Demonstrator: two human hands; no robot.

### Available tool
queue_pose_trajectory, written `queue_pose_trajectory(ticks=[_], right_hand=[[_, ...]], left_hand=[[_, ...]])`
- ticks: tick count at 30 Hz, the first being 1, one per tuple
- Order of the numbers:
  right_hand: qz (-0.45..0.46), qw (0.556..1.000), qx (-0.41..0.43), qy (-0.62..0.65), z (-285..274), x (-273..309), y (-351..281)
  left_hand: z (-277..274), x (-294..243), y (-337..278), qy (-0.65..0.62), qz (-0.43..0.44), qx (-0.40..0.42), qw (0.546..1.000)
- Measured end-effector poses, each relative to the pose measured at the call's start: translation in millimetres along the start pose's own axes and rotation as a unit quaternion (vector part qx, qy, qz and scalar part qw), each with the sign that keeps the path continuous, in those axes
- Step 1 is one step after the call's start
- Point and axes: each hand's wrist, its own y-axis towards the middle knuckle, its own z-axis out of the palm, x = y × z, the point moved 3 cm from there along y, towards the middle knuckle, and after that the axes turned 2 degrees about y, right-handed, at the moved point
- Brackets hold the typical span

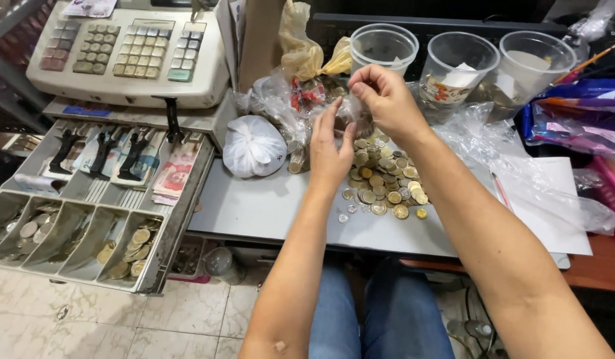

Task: Sorting a pile of coins and placing them into small plastic bags at a checkout counter.

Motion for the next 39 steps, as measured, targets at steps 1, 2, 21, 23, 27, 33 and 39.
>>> queue_pose_trajectory(ticks=[1,2,21,23,27,33,39], right_hand=[[0.003,1.000,0.017,0.021,0.7,-0.5,-1.1],[0.003,1.000,0.016,0.021,-2.9,-6.3,0.0],[0.024,0.955,-0.099,0.280,-92.8,-77.5,-70.7],[0.023,0.959,-0.115,0.259,-94.2,-84.0,-68.7],[0.037,0.992,-0.074,0.094,-88.1,-61.6,-74.7],[0.049,0.997,-0.051,0.017,-81.6,-42.7,-82.4],[-0.023,0.990,-0.142,-0.003,-105.3,-76.2,-71.9]], left_hand=[[1.3,2.1,0.7,-0.054,-0.012,0.023,0.998],[0.0,0.9,2.5,-0.055,-0.011,0.025,0.998],[74.6,16.4,9.7,-0.342,-0.086,0.053,0.934],[75.5,1.9,8.4,-0.345,-0.087,0.056,0.933],[71.5,-8.7,5.2,-0.257,-0.074,0.027,0.963],[61.3,-2.9,3.1,-0.109,-0.043,-0.019,0.993],[61.0,-1.5,1.7,-0.191,-0.068,-0.013,0.979]])
